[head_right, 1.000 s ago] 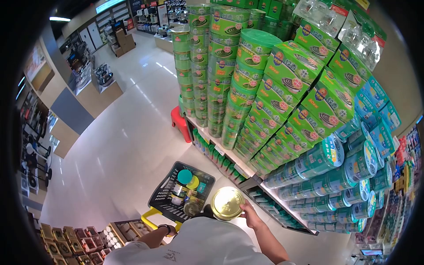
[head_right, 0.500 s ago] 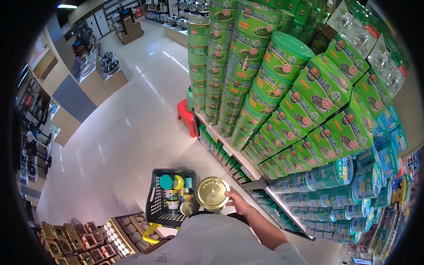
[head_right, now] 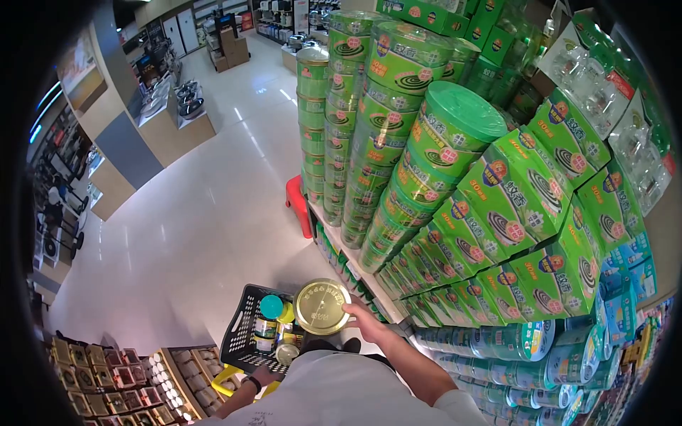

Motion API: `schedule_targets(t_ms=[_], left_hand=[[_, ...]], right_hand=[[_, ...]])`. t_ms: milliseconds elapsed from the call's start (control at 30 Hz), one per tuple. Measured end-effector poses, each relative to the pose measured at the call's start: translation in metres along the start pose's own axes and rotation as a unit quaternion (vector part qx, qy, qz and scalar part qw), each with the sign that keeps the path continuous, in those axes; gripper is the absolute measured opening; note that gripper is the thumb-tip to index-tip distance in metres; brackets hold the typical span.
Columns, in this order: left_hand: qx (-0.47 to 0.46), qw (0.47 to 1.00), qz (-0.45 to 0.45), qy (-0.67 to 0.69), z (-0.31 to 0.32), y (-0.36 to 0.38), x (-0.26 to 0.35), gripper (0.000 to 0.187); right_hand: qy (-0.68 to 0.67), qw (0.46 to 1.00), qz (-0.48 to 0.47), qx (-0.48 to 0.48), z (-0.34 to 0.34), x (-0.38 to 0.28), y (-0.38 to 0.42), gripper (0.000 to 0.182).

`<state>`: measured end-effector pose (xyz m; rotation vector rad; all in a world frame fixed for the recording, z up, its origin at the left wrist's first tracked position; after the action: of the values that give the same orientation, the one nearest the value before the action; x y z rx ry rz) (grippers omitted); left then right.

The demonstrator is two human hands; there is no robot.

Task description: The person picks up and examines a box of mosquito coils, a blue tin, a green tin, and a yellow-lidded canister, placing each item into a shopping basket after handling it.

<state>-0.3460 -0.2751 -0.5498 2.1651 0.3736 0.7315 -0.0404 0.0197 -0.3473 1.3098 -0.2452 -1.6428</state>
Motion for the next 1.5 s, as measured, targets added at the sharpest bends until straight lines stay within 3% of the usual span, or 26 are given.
schedule_targets(t_ms=[33, 67, 100, 167, 200, 267, 400, 500, 600, 800, 867, 933, 1033, 1100, 1133, 1167, 1200, 1300, 1367, 1433, 1500], left_hand=[[0.044, 0.965, 0.122, 0.226, -0.067, 0.026, 0.088, 0.062], [0.029, 0.885, 0.111, 0.451, -0.089, 0.019, 0.127, 0.063], [0.074, 0.854, 0.08, 0.509, -0.119, 0.021, 0.157, 0.079], [0.05, 0.771, 0.192, 0.605, -0.179, 0.037, 0.238, 0.091], [0.05, 0.747, 0.256, 0.612, -0.199, 0.039, 0.267, 0.092], [0.051, 0.753, 0.298, 0.585, -0.223, 0.047, 0.313, 0.089], [0.099, 0.735, 0.313, 0.593, -0.239, 0.028, 0.344, 0.078], [0.127, 0.635, 0.347, 0.678, -0.251, -0.001, 0.348, 0.077], [0.169, 0.599, 0.383, 0.683, -0.276, -0.024, 0.346, 0.075], [0.143, 0.579, 0.401, 0.695, -0.376, -0.06, 0.329, 0.067], [0.105, 0.566, 0.384, 0.721, -0.415, -0.086, 0.315, 0.064], [0.138, 0.578, 0.404, 0.695, -0.481, -0.073, 0.32, 0.066], [0.174, 0.577, 0.458, 0.654, -0.571, -0.063, 0.327, 0.072], [0.209, 0.552, 0.486, 0.644, -0.627, -0.067, 0.327, 0.06], [0.189, 0.568, 0.478, 0.643, -0.656, -0.063, 0.331, 0.055], [0.176, 0.561, 0.466, 0.662, -0.682, -0.073, 0.33, 0.054], [0.181, 0.56, 0.504, 0.632, -0.718, -0.052, 0.351, 0.054], [0.133, 0.515, 0.561, 0.634, -0.799, -0.028, 0.399, 0.04], [0.121, 0.528, 0.582, 0.607, -0.84, -0.01, 0.442, 0.034], [0.044, 0.551, 0.641, 0.533, -0.879, -0.019, 0.483, 0.032], [0.071, 0.584, 0.633, 0.503, -0.889, -0.015, 0.524, 0.034]], right_hand=[[-0.002, 1.0, -0.008, 0.02, -0.005, -0.004, 0.0, 0.07], [0.0, 1.0, -0.006, 0.016, -0.006, -0.005, -0.002, 0.07], [-0.01, 1.0, -0.01, 0.014, -0.008, -0.01, -0.004, 0.067], [-0.017, 0.999, -0.019, 0.022, -0.008, -0.023, -0.006, 0.063], [-0.008, 1.0, -0.025, 0.015, -0.006, -0.03, -0.008, 0.066], [0.014, 0.998, -0.051, 0.028, 0.001, -0.051, 0.0, 0.084], [0.014, 0.995, -0.082, 0.052, 0.008, -0.088, 0.008, 0.085], [0.0, 0.994, -0.091, 0.059, 0.009, -0.108, -0.005, 0.078], [-0.015, 0.993, -0.101, 0.061, 0.017, -0.132, -0.024, 0.078], [0.005, 0.991, -0.127, 0.042, 0.054, -0.201, -0.07, 0.08], [0.041, 0.987, -0.15, -0.044, 0.062, -0.213, -0.09, 0.081], [0.075, 0.979, -0.164, -0.09, 0.062, -0.215, -0.102, 0.071], [0.146, 0.977, -0.147, -0.045, 0.045, -0.2, -0.12, 0.064], [0.265, 0.963, 0.013, 0.042, 0.013, -0.16, -0.141, 0.058], [0.264, 0.963, 0.011, 0.046, 0.01, -0.159, -0.14, 0.058], [0.266, 0.958, 0.078, 0.068, 0.001, -0.15, -0.138, 0.06], [0.267, 0.949, 0.143, 0.09, -0.008, -0.143, -0.135, 0.066], [0.282, 0.94, 0.158, 0.109, -0.035, -0.128, -0.138, 0.071], [0.259, 0.947, 0.147, 0.125, -0.044, -0.13, -0.136, 0.069], [0.218, 0.954, 0.144, 0.15, -0.049, -0.131, -0.133, 0.063], [0.216, 0.955, 0.131, 0.154, -0.048, -0.138, -0.128, 0.061]])
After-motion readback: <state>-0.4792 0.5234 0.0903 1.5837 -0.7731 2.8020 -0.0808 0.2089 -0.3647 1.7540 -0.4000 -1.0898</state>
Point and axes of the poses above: each hand's wrist, its own y-axis away from the middle knuckle, its own z-axis out of the palm, x = y × z, the point moved 7 cm from there along -y, towards the middle knuckle, and after that the axes turned 11 degrees about z, right-handed, at the moved point
